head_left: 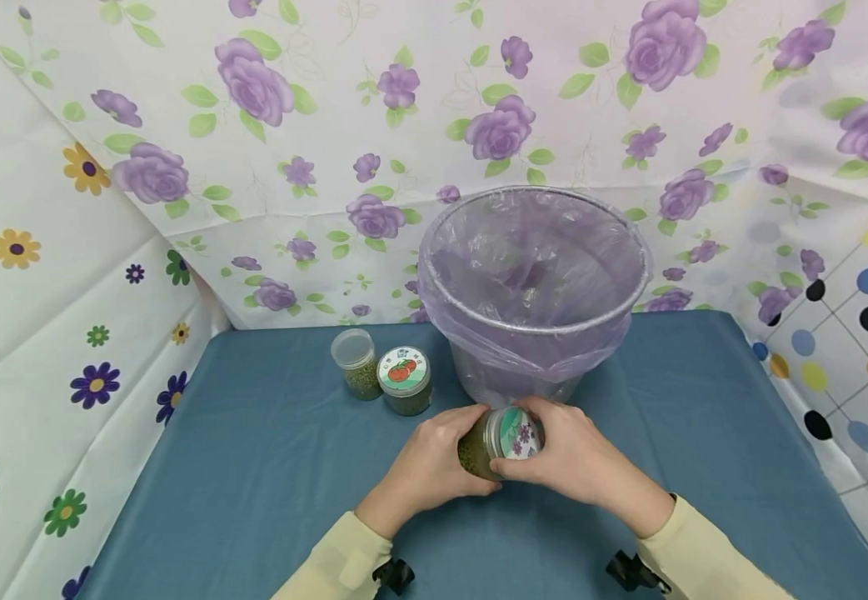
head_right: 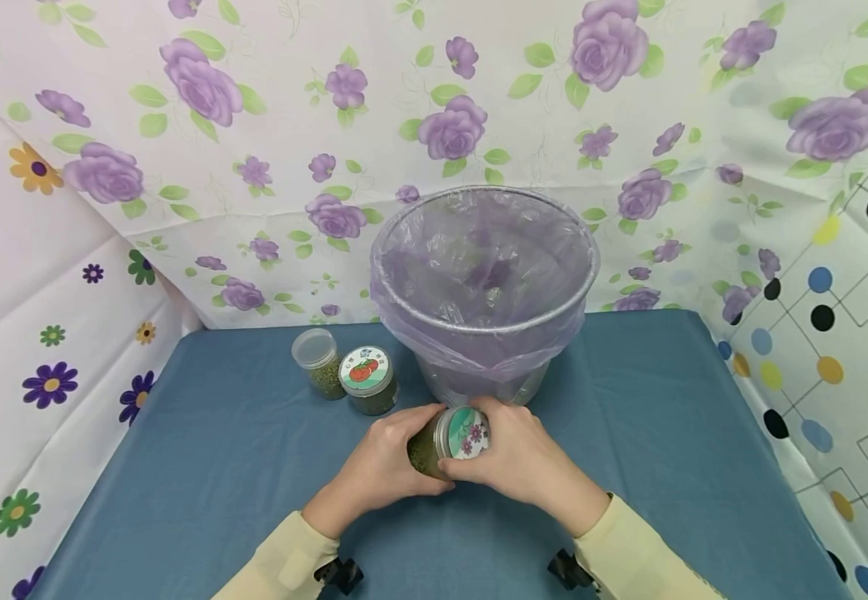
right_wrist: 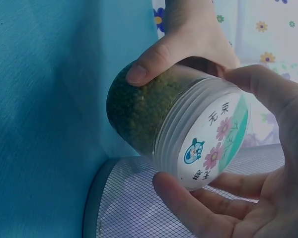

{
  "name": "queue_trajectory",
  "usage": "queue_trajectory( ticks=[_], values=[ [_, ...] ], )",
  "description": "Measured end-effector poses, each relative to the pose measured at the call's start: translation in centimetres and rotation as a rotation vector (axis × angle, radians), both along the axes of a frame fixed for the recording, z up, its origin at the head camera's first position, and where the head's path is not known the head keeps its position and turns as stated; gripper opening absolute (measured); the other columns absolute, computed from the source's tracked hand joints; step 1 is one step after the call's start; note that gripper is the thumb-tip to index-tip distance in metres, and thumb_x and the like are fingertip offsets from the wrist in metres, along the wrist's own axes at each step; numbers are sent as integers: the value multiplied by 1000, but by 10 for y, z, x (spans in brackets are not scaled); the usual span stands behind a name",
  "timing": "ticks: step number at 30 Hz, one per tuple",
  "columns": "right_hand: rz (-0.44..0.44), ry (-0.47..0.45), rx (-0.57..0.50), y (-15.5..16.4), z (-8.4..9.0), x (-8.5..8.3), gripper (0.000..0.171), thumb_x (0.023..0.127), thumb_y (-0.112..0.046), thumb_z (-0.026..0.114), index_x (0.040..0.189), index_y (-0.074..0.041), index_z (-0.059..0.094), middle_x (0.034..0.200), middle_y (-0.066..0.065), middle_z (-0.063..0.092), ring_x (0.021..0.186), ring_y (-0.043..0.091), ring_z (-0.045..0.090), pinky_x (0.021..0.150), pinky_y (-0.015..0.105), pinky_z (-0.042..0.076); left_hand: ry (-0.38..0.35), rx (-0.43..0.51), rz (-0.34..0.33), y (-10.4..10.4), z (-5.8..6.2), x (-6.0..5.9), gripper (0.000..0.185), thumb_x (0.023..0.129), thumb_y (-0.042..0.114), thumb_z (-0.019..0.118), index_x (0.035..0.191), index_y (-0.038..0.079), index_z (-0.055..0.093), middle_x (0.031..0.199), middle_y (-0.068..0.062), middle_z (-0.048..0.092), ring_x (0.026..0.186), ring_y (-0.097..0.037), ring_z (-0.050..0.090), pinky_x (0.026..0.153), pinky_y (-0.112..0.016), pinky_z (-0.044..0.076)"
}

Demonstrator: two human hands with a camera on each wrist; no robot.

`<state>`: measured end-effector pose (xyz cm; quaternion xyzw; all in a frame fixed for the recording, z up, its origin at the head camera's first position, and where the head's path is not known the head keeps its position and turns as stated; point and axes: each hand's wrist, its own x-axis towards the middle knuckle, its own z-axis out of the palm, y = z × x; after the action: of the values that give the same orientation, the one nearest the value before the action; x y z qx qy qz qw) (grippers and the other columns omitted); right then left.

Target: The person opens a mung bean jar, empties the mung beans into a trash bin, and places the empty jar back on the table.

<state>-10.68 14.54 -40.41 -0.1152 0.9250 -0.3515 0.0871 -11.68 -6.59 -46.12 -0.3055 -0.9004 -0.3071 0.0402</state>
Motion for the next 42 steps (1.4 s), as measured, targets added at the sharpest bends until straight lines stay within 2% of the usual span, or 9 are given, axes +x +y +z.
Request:
queue_trajectory(
  ticks=[8,13,16,20,22,26,30,36,42],
  values=[
    [98,66,13,2,1,0,83,57,-44,86,130,-29,49,119,-9,56,97,9,56,75,29,50,3,4,-6,-1,0,0,90,63,50,81,139,20,44,133,4,54,119,-11,54,94,-28,50],
    [100,94,17,1,3,3,97,53,-59,83,136,-28,44,130,-7,51,108,12,55,83,35,50,-10,14,-3,-3,1,0,89,65,55,77,140,22,42,135,5,53,121,-11,52,96,-29,49],
    [54,79,-22,0,4,2,94,58,-68,74,137,-26,43,131,-7,51,108,14,56,82,35,52,-11,13,6,-3,3,0,90,65,56,77,141,23,41,135,4,52,122,-11,53,96,-30,49],
    [-40,-2,-58,-3,4,0,73,71,-73,59,127,-27,53,118,-7,60,97,12,63,71,29,54,-21,2,18,-3,3,0,93,63,53,80,141,24,40,135,3,53,121,-12,53,95,-30,50],
    [-81,-53,-50,-4,4,-1,66,71,-76,55,117,-29,58,109,-7,65,91,10,64,66,27,54,-27,-4,23,-3,3,1,93,62,54,80,141,24,40,135,4,52,122,-12,53,96,-29,49],
    [-114,-113,-42,-5,5,0,62,65,-77,61,105,-29,61,94,-7,68,79,6,63,59,24,51,-27,-8,23,-3,3,1,93,62,54,80,141,24,40,136,4,52,122,-11,52,97,-29,49],
    [-86,-102,-54,-4,5,1,64,64,-72,68,110,-29,60,94,-8,66,77,7,62,59,24,50,-25,-12,20,-3,2,2,92,63,53,80,140,23,41,135,4,53,122,-11,53,96,-29,49],
    [12,-33,-35,-1,4,1,77,64,-60,76,128,-24,52,110,-7,62,90,7,61,67,23,51,-20,6,13,-3,1,3,91,63,50,81,140,23,41,134,4,53,120,-11,54,95,-28,50],
    [70,13,-21,0,5,2,83,64,-54,79,133,-22,47,115,-7,59,95,8,58,72,25,51,4,6,3,-3,0,1,90,63,49,81,140,23,42,133,5,54,118,-11,54,93,-29,51]
  ],
)
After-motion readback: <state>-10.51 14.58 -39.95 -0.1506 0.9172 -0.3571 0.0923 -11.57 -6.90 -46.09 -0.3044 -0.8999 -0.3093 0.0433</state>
